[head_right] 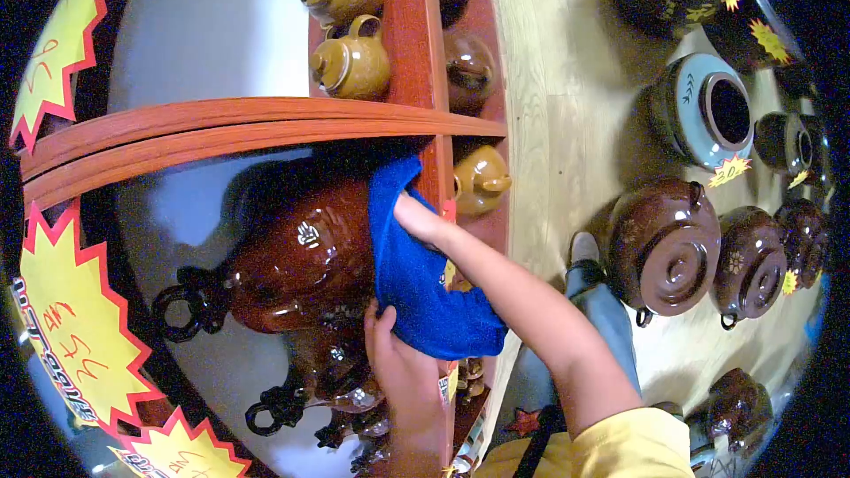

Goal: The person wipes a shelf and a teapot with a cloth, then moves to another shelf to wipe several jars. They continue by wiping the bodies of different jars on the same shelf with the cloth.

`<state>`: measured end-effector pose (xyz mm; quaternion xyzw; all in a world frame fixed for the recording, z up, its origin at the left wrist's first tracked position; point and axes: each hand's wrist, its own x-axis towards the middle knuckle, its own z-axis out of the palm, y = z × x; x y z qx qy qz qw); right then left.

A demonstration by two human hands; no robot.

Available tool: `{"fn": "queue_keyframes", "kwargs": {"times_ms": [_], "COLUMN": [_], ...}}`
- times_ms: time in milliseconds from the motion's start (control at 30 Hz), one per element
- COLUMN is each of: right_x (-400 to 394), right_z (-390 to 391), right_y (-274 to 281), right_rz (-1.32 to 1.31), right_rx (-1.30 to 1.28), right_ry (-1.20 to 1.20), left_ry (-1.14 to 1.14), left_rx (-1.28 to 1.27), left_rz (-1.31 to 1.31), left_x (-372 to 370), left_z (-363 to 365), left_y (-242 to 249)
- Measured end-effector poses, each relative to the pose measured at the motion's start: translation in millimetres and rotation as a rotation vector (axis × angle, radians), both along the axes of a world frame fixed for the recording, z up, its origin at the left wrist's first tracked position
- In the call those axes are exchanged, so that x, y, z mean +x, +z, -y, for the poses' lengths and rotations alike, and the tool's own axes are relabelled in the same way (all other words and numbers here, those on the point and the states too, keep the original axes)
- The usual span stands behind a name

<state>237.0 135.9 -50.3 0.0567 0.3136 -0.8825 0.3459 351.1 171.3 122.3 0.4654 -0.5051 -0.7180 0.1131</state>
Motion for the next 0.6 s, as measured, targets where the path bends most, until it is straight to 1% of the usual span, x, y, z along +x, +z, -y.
{"fn": "queue_keyframes", "kwargs": {"times_ms": [33, 67, 133, 167, 233, 267, 300, 367, 400, 467, 500, 567, 600], "right_x": [0, 5, 15, 22, 34, 37, 41, 51, 53, 56, 58, 61, 61], "right_z": [-24, -25, -26, -28, -35, -38, -39, -37, -36, -33, -32, -31, -30], "right_y": [41, 40, 40, 43, 53, 57, 62, 73, 79, 93, 100, 116, 125], "right_rz": [0.226, 0.227, 0.364, 0.363, 0.416, 0.412, 0.301, 0.078, -0.037, -0.273, -0.393, -0.631, -0.749], "right_rx": [-0.004, 0.0, -0.246, -0.247, -0.158, -0.154, -0.1, 0.001, 0.05, 0.148, 0.198, 0.298, 0.35], "right_ry": [0.067, 0.067, 0.056, 0.055, 0.022, 0.018, -0.031, -0.122, -0.168, -0.26, -0.308, -0.407, -0.459], "left_ry": [-0.008, -0.016, -0.011, -0.01, -0.033, -0.052, -0.052, -0.132, -0.13, -0.246, -0.246, -0.578, -0.58], "left_rx": [-0.01, -0.022, -0.033, -0.044, -0.041, -0.036, -0.033, 0.028, 0.027, -0.031, -0.03, -0.807, -0.807], "left_rz": [0.013, 0.026, 0.058, 0.088, 0.069, 0.051, 0.05, -0.03, -0.034, -0.054, -0.062, -0.18, -0.188], "left_x": [4, 9, 17, 21, 33, 40, 49, 65, 72, 82, 91, 100, 106], "left_z": [-1, -3, -7, -9, -10, -10, -7, 1, 4, 5, 9, 14, 16], "left_y": [0, 0, 4, 6, 9, 10, 9, 7, 8, 14, 12, 10, 13]}}
